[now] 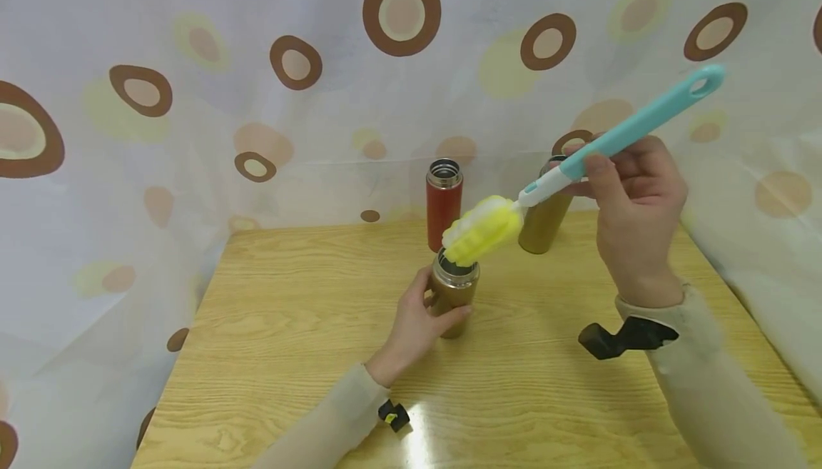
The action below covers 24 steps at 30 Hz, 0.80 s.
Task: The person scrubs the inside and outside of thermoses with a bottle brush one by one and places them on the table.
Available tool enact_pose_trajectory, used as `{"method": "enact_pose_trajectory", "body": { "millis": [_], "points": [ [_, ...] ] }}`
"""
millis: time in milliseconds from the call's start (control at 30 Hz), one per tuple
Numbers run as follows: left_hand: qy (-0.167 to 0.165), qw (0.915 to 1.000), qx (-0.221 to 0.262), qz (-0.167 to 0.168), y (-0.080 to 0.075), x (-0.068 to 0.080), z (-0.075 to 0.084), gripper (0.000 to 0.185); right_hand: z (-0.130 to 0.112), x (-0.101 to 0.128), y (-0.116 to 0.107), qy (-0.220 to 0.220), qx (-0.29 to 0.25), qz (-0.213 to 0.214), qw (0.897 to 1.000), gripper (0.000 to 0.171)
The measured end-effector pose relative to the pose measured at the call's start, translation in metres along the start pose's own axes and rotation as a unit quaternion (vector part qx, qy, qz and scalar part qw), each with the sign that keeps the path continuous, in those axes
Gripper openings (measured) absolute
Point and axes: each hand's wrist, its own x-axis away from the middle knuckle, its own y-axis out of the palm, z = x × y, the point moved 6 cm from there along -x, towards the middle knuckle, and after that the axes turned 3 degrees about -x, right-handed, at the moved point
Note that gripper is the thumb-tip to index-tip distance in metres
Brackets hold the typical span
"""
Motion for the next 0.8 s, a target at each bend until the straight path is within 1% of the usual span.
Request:
{"method": "enact_pose_trajectory", "body": {
  "millis": [233, 467, 600, 800],
  "points": [
    [0.005, 1.0000, 0.007, 0.004, 0.000, -0.005, -0.002, 0.072, 0.010, 0.001, -0.003, 0.012, 0.031, -0.013, 0.999, 0.015],
    [0.000, 0.9999, 0.009, 0.007, -0.001, -0.009, -0.005, 0.069, 0.016, 0.000, 0.001, 0.015, 0.045, -0.046, 0.998, 0.019],
    [0.001, 1.0000, 0.002, 0.007, -0.001, -0.010, -0.006, 0.069, 0.018, 0.000, 0.005, 0.014, 0.073, -0.063, 0.995, 0.018],
    [0.013, 0.9998, -0.010, 0.007, 0.000, -0.010, -0.007, 0.069, 0.017, 0.000, 0.011, 0.013, 0.115, -0.087, 0.989, 0.021]
  ]
}}
